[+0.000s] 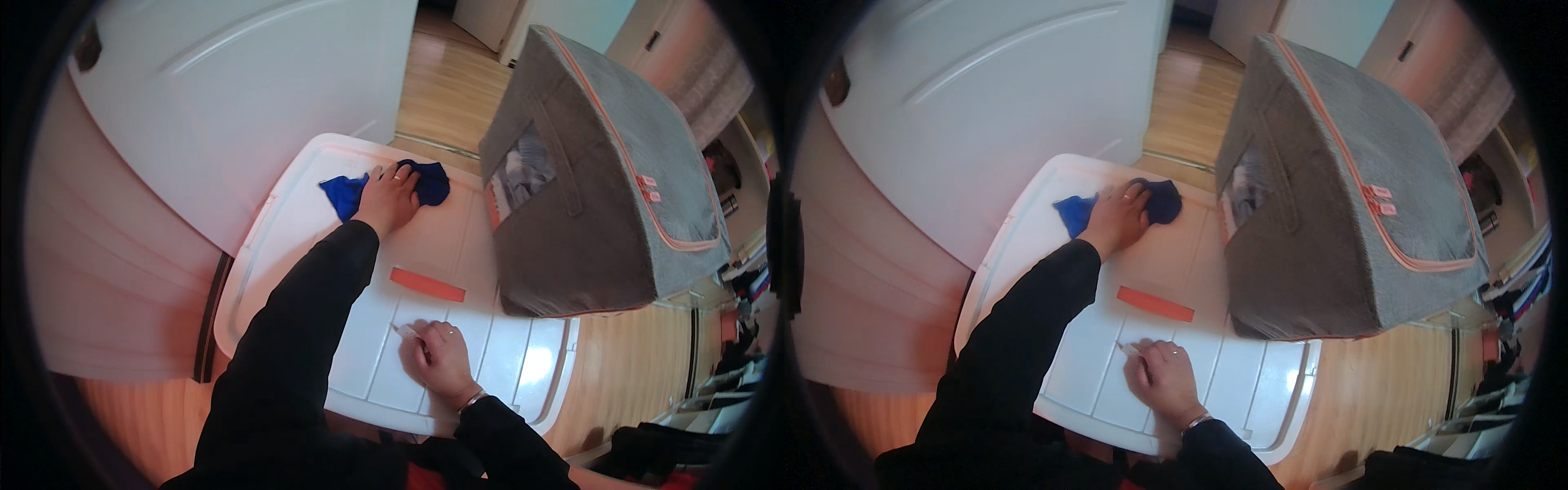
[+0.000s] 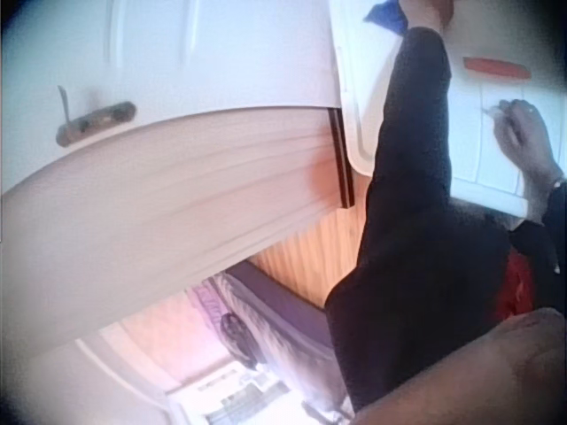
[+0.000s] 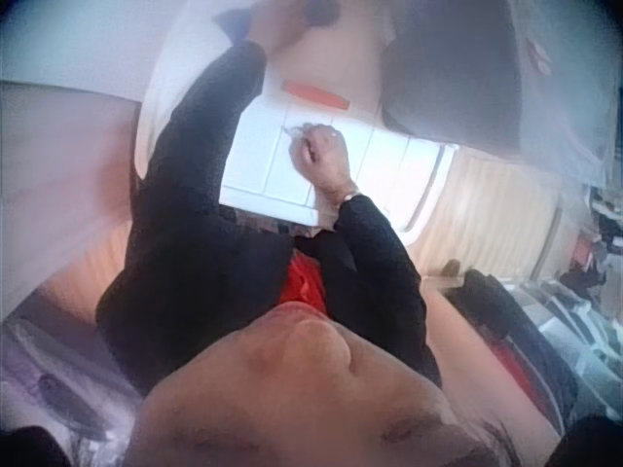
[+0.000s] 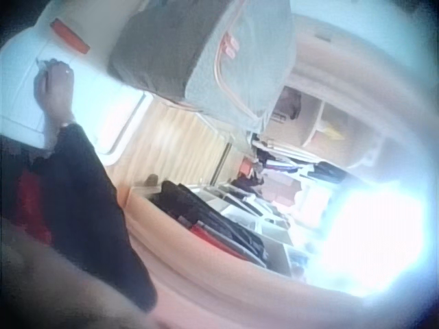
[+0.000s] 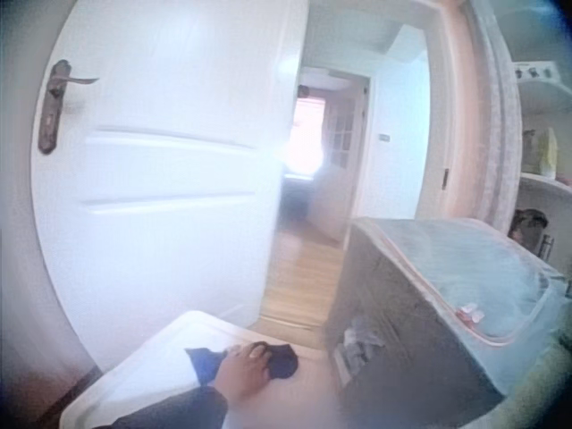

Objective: The person wipes the top of a white plastic storage bin with a blue cloth, then wipes a gray fabric storage bag placed on the bin. The person then walks to a closet area and wipes the inside of a white storage drawer with the same cloth.

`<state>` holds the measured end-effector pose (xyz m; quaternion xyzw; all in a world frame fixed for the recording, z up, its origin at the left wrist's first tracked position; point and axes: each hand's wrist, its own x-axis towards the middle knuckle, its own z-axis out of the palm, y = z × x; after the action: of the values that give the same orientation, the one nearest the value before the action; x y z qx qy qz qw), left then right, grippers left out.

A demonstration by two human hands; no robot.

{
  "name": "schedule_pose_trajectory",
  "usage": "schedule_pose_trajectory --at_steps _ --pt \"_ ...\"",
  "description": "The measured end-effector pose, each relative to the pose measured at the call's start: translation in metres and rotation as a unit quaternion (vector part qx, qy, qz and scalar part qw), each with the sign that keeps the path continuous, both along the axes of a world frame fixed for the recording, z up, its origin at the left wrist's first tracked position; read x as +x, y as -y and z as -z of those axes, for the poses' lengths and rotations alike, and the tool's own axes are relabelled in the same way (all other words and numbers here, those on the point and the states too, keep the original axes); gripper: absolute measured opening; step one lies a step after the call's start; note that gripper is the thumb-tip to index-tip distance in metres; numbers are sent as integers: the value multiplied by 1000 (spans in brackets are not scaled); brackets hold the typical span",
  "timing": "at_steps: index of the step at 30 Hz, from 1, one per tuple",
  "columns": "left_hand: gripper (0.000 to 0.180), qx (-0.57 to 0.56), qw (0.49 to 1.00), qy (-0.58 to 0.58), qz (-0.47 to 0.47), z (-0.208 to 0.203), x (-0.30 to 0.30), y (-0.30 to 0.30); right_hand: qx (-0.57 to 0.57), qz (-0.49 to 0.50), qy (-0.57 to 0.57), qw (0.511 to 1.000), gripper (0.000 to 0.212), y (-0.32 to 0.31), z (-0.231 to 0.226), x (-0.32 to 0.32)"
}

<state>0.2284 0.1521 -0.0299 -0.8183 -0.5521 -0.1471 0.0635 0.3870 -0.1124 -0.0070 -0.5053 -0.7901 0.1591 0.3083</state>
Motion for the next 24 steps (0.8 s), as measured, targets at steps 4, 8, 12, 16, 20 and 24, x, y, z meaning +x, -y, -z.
schedule_pose_trajectory --at_steps 4,8,12,16,20,24 --pt "53 -14 997 11 -75 5 -50 -7 5 1 -2 1000 16 0 2 -1" --pt "55 -20 989 0 -144 9 -111 0 25 6 -9 1000 17 1 5 0" --pt "56 -10 989 -40 -140 9 -136 32 29 5 -17 999 18 3 9 1" --pt "53 -2 988 -83 -131 -1 -161 110 15 9 -18 1000 19 3 12 3" --pt "39 20 992 -95 -74 -25 -201 196 21 2 -4 1000 20 3 14 2" --pt "24 -54 993 -7 -107 -45 -215 205 33 6 1 999 20 2 15 1"
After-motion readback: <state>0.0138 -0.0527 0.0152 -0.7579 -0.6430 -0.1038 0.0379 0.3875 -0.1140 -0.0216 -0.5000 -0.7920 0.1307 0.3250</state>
